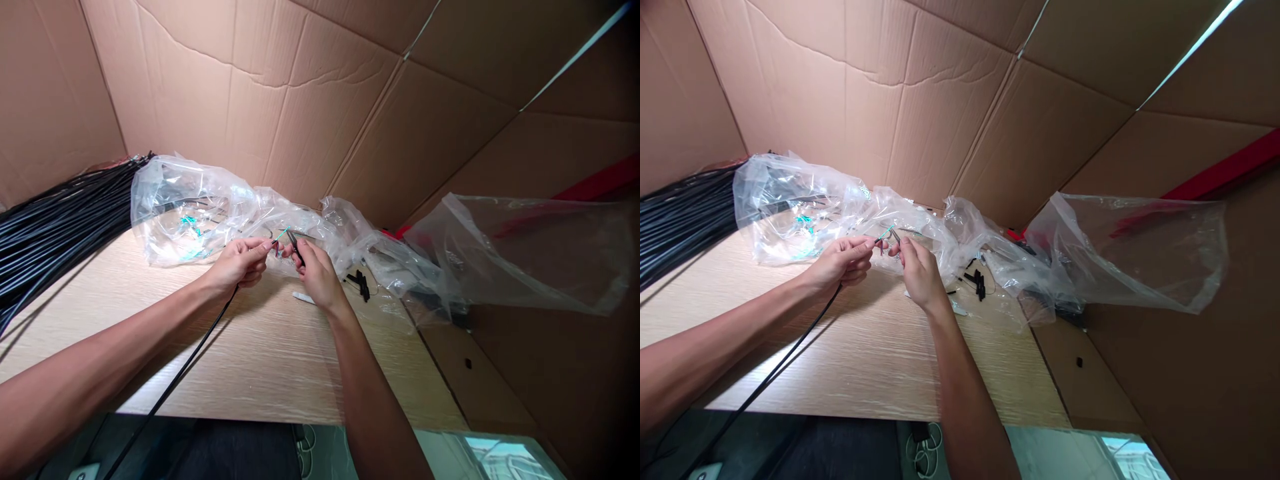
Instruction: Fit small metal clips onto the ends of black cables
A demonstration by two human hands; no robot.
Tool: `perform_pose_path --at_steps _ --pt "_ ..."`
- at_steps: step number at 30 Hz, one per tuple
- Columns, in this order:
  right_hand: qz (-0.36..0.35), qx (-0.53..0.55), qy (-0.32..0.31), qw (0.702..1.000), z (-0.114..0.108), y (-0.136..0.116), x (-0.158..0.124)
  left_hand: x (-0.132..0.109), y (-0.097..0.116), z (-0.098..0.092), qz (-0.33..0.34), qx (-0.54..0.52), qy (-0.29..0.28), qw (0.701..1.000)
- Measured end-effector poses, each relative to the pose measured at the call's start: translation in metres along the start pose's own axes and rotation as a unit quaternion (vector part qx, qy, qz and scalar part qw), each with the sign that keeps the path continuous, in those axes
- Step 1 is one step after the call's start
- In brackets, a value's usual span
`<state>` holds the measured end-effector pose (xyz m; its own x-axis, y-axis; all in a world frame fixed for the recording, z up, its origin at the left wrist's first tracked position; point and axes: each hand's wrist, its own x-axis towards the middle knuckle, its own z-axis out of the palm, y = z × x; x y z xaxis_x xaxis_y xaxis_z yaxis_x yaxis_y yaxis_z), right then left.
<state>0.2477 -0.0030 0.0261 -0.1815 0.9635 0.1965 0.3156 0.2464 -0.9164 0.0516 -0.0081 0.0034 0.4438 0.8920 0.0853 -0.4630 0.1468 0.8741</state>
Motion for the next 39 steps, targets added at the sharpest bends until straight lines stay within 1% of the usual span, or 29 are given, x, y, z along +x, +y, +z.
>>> perform_pose_path --at_steps 3,8,10,12,16,21,24,27,32,34,36,37,38,39 --pt "-0.034 -0.025 -0.008 0.999 0.001 -0.003 -0.001 0.0 -0.001 0.001 -0.002 0.014 -0.001 1.0" --pt "-0.107 -0.061 -0.052 0.991 0.002 -0.01 -0.003 0.001 -0.003 0.0 -0.006 0.039 0.007 0.999" --pt "-0.123 -0.074 -0.061 0.988 0.002 -0.009 -0.003 0.001 -0.003 -0.001 -0.005 0.044 0.01 0.999" --pt "-0.129 -0.08 -0.057 0.987 0.002 -0.007 -0.003 0.001 -0.002 -0.001 -0.003 0.049 0.009 0.999" --pt "-0.147 -0.099 -0.027 0.984 0.002 -0.004 -0.002 0.001 -0.002 -0.003 -0.004 0.045 -0.007 0.999" --pt "-0.169 -0.083 -0.025 0.982 0.002 -0.004 -0.001 0.0 -0.004 -0.004 -0.027 0.006 -0.019 0.999" --pt "-0.158 -0.055 -0.028 0.985 0.004 -0.005 -0.001 0.0 -0.003 -0.004 -0.037 -0.014 -0.024 0.999" --pt "-0.13 -0.02 -0.03 0.991 0.005 -0.004 -0.002 0.0 -0.003 -0.004 -0.031 -0.019 -0.026 0.999" --pt "-0.082 0.024 -0.044 0.995 0.006 0.0 -0.001 0.003 -0.004 -0.004 -0.023 -0.003 -0.026 0.999" --pt "-0.061 0.037 -0.052 0.996 0.006 0.001 0.0 0.003 -0.005 -0.004 -0.019 0.022 -0.018 0.999" --pt "-0.043 0.056 -0.062 0.996 0.006 0.002 0.0 0.002 -0.006 -0.001 0.009 0.083 0.01 0.996" --pt "-0.035 0.07 -0.064 0.995 0.006 0.002 0.0 0.001 -0.007 0.001 0.042 0.129 0.038 0.99" --pt "-0.027 0.084 -0.065 0.994 0.006 0.002 0.0 0.0 -0.008 0.003 0.086 0.183 0.072 0.977" --pt "-0.019 0.098 -0.065 0.993 0.006 0.002 -0.001 -0.002 -0.008 0.004 0.135 0.243 0.106 0.955"
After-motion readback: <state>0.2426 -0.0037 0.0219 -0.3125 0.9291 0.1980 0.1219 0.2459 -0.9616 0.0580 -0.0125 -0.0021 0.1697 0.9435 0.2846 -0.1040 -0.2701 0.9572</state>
